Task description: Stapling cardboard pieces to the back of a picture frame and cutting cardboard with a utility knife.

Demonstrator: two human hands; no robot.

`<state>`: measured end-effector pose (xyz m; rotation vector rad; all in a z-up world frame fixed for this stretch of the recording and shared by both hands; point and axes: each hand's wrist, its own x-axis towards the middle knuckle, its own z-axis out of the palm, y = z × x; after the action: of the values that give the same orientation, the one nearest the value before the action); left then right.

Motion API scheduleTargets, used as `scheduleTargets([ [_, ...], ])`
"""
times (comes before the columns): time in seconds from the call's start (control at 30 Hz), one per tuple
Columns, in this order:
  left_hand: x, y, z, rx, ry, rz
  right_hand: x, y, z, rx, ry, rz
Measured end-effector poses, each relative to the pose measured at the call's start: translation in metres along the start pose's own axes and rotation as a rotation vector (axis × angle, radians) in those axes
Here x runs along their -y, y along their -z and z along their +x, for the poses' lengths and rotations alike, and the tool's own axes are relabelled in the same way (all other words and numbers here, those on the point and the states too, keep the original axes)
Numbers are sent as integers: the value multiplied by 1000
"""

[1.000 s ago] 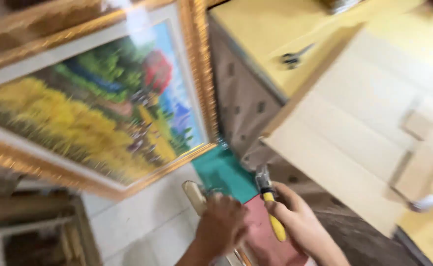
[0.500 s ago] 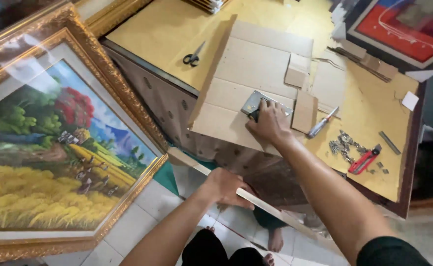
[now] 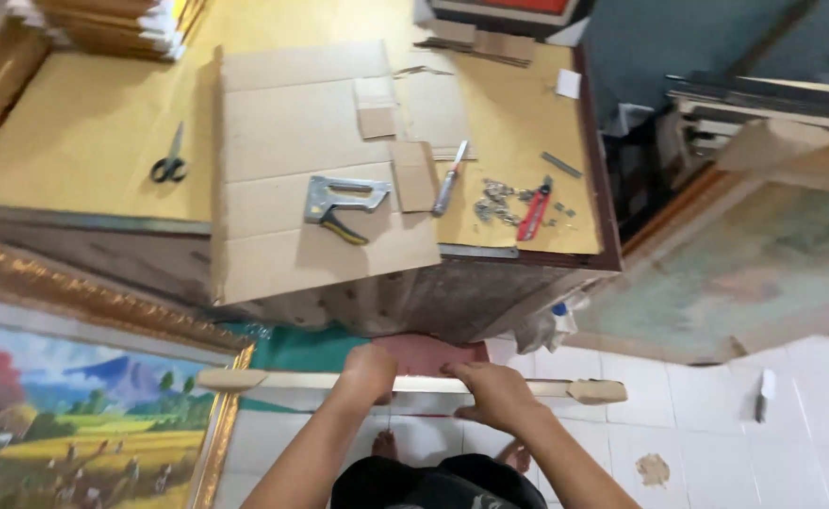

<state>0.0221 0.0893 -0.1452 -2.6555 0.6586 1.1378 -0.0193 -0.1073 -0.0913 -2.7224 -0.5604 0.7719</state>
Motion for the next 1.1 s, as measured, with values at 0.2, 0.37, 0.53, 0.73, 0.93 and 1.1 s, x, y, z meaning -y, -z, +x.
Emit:
scheduleTargets([
  [0.2,-69,50,-18,14,-110,145,-60,14,-50,-109,-111,2],
  [0.37,-161,124,-34,3,-204,215,-139,47,-114,-110,-183,65],
  [0.53,-258,167,-4,-45,-245,192,-233,62,-178,-210,-253,32],
  [0.73,-367,211,24,-104,-265,181,-332,83,-246,-338,-230,-20],
  [0.93,-452,240,71,-251,-338,137,-403,119,-309,-341,-298,-150],
  [1.1,-512,293,94,-188,-387,16,-486,138,-321,-321,-313,-176],
])
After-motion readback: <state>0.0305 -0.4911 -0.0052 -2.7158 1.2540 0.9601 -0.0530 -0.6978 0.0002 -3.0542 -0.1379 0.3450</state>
